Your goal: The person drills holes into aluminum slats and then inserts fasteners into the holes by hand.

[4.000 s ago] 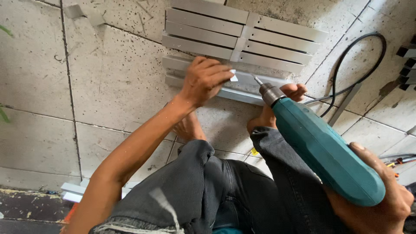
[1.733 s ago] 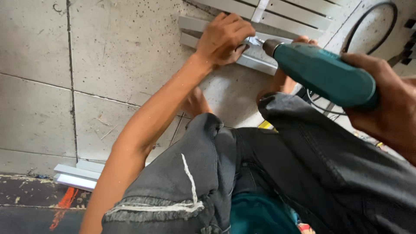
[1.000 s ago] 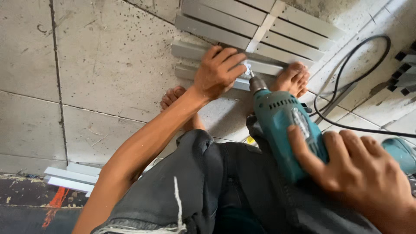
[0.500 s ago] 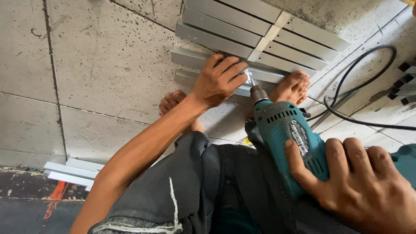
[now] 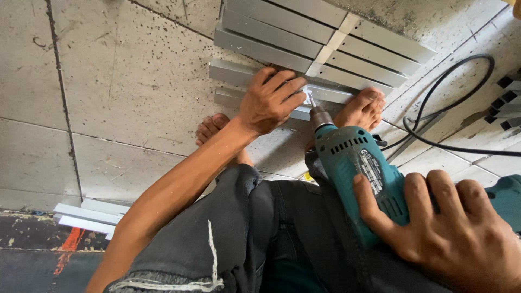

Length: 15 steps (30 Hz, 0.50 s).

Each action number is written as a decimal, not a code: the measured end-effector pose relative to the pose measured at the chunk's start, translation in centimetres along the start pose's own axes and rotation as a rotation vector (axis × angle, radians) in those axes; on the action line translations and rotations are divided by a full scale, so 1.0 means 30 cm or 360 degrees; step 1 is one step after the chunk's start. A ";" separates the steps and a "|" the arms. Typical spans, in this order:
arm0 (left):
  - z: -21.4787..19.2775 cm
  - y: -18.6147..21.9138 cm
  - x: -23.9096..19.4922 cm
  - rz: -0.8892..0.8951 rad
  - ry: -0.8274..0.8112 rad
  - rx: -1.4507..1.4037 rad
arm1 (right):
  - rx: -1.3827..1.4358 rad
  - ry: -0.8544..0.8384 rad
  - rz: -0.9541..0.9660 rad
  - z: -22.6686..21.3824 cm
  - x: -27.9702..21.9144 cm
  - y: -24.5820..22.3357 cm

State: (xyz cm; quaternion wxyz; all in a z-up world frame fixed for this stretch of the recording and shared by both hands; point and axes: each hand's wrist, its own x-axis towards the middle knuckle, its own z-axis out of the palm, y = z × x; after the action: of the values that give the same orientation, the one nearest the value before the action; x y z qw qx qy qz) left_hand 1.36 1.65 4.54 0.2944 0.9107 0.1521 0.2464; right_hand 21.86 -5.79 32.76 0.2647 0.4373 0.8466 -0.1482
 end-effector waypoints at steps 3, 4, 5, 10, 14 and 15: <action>0.004 0.004 0.003 -0.0006 0.0024 0.0008 | 0.0006 -0.0006 0.0009 0.002 -0.003 0.003; 0.002 0.005 0.002 -0.0002 0.0023 0.0007 | 0.0007 -0.0006 0.0013 0.003 -0.006 0.001; 0.002 0.003 0.003 0.0005 0.0028 -0.0003 | -0.0004 -0.0006 0.0006 0.006 -0.008 -0.001; 0.007 0.004 0.000 0.0059 -0.0025 0.0024 | 0.0014 0.0020 -0.0012 0.057 -0.002 -0.019; -0.007 0.014 0.014 -0.0008 0.0067 -0.0043 | 0.0135 -0.0130 0.0057 0.097 -0.042 -0.028; -0.007 -0.001 0.026 0.0027 0.0102 -0.0006 | 0.0156 -0.0140 0.0099 0.105 -0.039 -0.030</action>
State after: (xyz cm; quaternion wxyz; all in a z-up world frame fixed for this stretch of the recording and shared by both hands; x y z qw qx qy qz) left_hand 1.89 2.11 4.96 0.2889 0.9031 0.1531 0.2782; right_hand 22.68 -8.61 30.88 0.2845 0.4688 0.8119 -0.2001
